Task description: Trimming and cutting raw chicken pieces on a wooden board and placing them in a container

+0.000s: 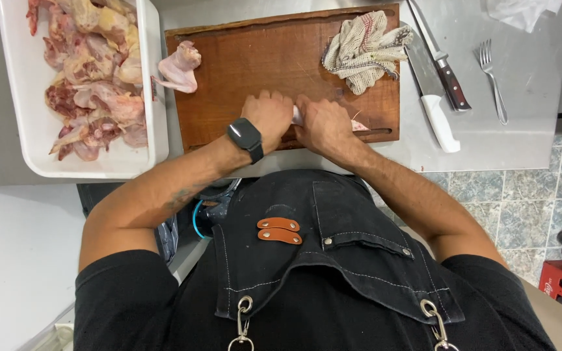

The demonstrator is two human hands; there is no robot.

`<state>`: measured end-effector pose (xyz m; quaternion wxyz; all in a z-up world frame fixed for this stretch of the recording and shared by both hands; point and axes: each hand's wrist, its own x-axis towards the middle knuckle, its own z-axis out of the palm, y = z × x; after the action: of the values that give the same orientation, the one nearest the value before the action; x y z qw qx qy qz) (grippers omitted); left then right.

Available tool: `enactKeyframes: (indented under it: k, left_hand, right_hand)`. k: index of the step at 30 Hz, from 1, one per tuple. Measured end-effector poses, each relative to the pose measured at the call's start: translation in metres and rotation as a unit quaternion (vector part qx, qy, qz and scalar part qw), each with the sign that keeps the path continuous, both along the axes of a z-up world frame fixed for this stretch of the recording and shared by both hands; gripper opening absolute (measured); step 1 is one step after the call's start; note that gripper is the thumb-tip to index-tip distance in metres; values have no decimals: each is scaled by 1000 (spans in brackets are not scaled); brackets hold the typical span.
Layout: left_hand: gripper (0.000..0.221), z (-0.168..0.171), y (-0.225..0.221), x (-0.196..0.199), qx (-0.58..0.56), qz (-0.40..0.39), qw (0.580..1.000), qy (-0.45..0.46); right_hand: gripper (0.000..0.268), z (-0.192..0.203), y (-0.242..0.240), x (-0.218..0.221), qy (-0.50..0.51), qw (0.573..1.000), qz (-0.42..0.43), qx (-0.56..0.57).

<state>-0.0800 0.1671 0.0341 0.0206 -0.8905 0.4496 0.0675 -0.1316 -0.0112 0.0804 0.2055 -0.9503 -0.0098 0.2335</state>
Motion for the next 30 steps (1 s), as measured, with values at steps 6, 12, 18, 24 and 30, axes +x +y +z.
enactKeyframes:
  k: [6,12,18,24,30]
  left_hand:
    - [12,30,-3,8,-42,64,991,112]
    - [19,16,5,-5,-110,62,981,145]
    - [15,15,10,-9,-150,51,974,162]
    - [15,32,7,-7,-161,38,973,158]
    - [9,36,4,-5,-121,21,976,182]
  right_hand:
    - [26,17,-12,1,-14,999,40,13]
    - [19,9,-19,-3,-52,995,62,60]
    - [23,9,-17,-9,-100,987,51,113]
    - [20,-17,-27,-12,-155,973,57,161]
    - [21,-32,-32,-16,-168,958,71,220]
